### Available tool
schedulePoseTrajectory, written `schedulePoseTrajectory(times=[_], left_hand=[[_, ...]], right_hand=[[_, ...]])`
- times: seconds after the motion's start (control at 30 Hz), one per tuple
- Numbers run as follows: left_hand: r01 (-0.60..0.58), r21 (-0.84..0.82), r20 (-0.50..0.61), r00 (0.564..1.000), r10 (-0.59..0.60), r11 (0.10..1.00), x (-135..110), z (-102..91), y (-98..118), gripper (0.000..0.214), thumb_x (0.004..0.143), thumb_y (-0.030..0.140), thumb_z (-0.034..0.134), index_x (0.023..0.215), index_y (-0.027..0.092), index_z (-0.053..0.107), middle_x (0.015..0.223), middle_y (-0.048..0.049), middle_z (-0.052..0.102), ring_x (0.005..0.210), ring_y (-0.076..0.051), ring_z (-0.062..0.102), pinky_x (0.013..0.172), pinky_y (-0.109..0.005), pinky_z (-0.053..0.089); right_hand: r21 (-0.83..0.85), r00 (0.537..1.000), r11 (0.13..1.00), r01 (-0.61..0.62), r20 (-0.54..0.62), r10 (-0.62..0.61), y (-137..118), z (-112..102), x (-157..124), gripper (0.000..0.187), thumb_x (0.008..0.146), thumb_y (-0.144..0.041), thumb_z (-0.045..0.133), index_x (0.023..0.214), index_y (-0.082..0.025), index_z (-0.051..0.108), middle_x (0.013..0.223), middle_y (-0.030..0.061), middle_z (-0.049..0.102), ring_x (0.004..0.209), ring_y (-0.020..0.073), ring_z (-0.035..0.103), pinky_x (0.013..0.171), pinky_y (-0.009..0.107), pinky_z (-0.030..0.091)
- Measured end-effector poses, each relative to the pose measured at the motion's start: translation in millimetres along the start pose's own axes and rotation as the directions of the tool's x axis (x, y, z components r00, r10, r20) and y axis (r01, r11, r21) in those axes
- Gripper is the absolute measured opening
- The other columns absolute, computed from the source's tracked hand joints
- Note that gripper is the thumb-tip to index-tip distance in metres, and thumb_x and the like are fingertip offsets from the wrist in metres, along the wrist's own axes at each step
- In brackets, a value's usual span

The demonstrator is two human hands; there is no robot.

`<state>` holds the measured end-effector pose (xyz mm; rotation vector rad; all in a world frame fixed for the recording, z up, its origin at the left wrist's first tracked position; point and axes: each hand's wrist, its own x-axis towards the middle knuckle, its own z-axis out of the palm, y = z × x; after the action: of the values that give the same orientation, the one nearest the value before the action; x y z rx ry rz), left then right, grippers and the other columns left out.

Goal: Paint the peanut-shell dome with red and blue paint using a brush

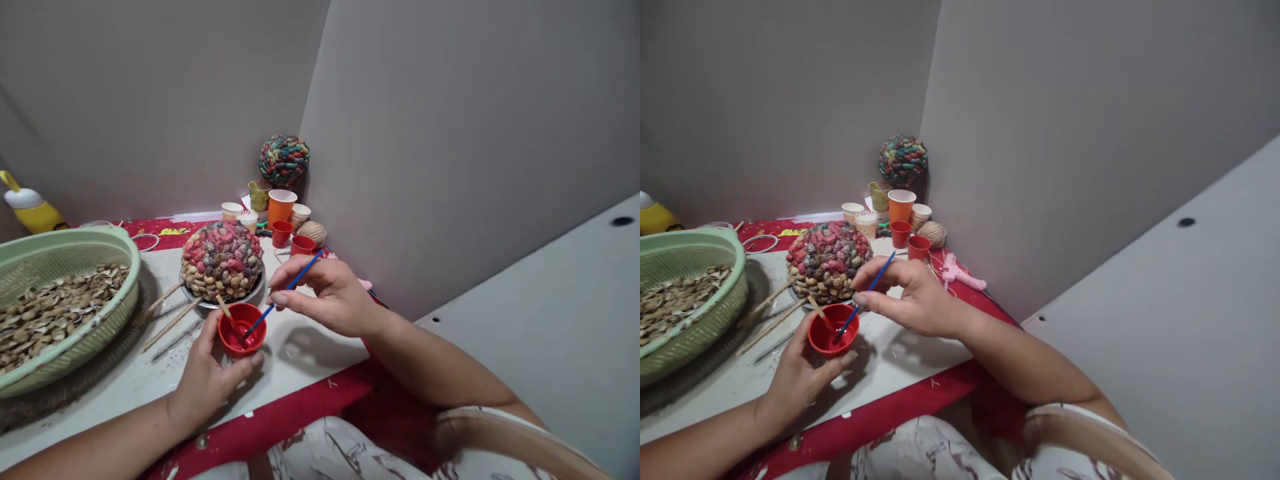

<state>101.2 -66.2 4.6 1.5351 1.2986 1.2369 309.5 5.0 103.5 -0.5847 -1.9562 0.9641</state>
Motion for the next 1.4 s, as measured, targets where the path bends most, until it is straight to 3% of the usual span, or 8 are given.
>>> schedulePoseTrajectory(times=[0.13, 0.3, 0.5, 0.63, 0.77, 0.87, 1.1, 1.4], left_hand=[[-0.031, 0.071, 0.003, 1.0, 0.031, 0.997, 1, -0.2, 1, 0.057, 0.076, 0.039, 0.08, 0.123, 0.019, 0.054, 0.115, -0.0089, 0.072, 0.104, -0.024, 0.067, 0.097, -0.039, 0.051], [-0.039, 0.146, 0.05, 0.998, 0.032, 0.989, 5, 2.5, 0, 0.056, 0.077, 0.042, 0.078, 0.123, 0.019, 0.058, 0.12, -0.0108, 0.071, 0.112, -0.028, 0.066, 0.102, -0.042, 0.049], [0.083, 0.057, 0.053, 0.995, -0.086, 0.995, 9, 17.2, 23, 0.054, 0.074, 0.041, 0.08, 0.119, 0.018, 0.06, 0.115, -0.0098, 0.074, 0.105, -0.026, 0.069, 0.096, -0.039, 0.052], [0.169, -0.023, 0.143, 0.976, -0.164, 0.985, 13, 36.7, 51, 0.054, 0.071, 0.039, 0.081, 0.116, 0.018, 0.06, 0.111, -0.0082, 0.075, 0.102, -0.025, 0.071, 0.092, -0.038, 0.054], [0.103, -0.08, 0.169, 0.982, -0.089, 0.991, 30, 64.0, 61, 0.05, 0.071, 0.036, 0.082, 0.113, 0.018, 0.061, 0.107, -0.0071, 0.074, 0.099, -0.023, 0.069, 0.091, -0.036, 0.053], [0.011, -0.077, 0.058, 0.998, -0.006, 0.997, 53, 85.0, 51, 0.04, 0.071, 0.033, 0.081, 0.102, 0.018, 0.061, 0.096, -0.0059, 0.072, 0.089, -0.021, 0.067, 0.084, -0.034, 0.053], [-0.058, -0.001, -0.211, 0.976, 0.057, 0.998, 103, 118.2, 29, 0.034, 0.077, 0.026, 0.074, 0.102, 0.02, 0.052, 0.103, -0.0072, 0.068, 0.097, -0.022, 0.065, 0.094, -0.036, 0.049], [-0.056, 0.051, -0.417, 0.906, 0.072, 0.997, 141, 148.4, 24, 0.052, 0.081, 0.017, 0.072, 0.127, 0.011, 0.047, 0.128, -0.0188, 0.064, 0.119, -0.025, 0.063, 0.105, -0.035, 0.047]], right_hand=[[0.187, 0.985, 0.982, -0.029, -0.16, 0.06, 3, -11, -9, 0.017, 0.08, -0.028, 0.081, 0.088, -0.018, 0.071, 0.075, -0.0005, 0.073, 0.062, 0.0098, 0.069, 0.061, 0.022, 0.059], [0.448, 0.912, 0.894, -0.031, -0.353, 0.208, 16, -37, -11, 0.032, 0.069, -0.038, 0.089, 0.081, -0.018, 0.066, 0.063, -0.0043, 0.072, 0.051, 0.008, 0.066, 0.05, 0.018, 0.055], [0.65, 0.82, 0.753, 0.099, -0.482, 0.308, 26, -66, 8, 0.049, 0.051, -0.04, 0.097, 0.075, -0.02, 0.058, 0.058, -0.0087, 0.069, 0.047, 0.0058, 0.063, 0.045, 0.014, 0.052], [0.709, 0.764, 0.684, 0.173, -0.535, 0.361, 34, -78, 21, 0.045, 0.06, -0.036, 0.094, 0.073, -0.021, 0.054, 0.057, -0.01, 0.067, 0.046, 0.0043, 0.06, 0.042, 0.012, 0.046], [0.745, 0.713, 0.642, 0.18, -0.549, 0.437, 51, -81, 24, 0.043, 0.068, -0.035, 0.091, 0.072, -0.02, 0.05, 0.05, -0.0126, 0.058, 0.041, 0.0017, 0.051, 0.04, 0.011, 0.041], [0.751, 0.691, 0.636, 0.178, -0.556, 0.462, 67, -85, 23, 0.043, 0.07, -0.036, 0.089, 0.07, -0.02, 0.05, 0.049, -0.0125, 0.057, 0.039, 0.0012, 0.049, 0.04, 0.011, 0.041], [0.726, 0.606, 0.649, 0.227, -0.627, 0.49, 88, -101, 22, 0.032, 0.076, -0.034, 0.085, 0.074, -0.019, 0.057, 0.05, -0.0111, 0.062, 0.04, 0.0011, 0.053, 0.041, 0.01, 0.044], [0.714, 0.606, 0.655, 0.245, -0.641, 0.472, 85, -104, 20, 0.032, 0.076, -0.035, 0.085, 0.073, -0.018, 0.058, 0.05, -0.0111, 0.062, 0.04, 0.0015, 0.053, 0.041, 0.011, 0.045]])
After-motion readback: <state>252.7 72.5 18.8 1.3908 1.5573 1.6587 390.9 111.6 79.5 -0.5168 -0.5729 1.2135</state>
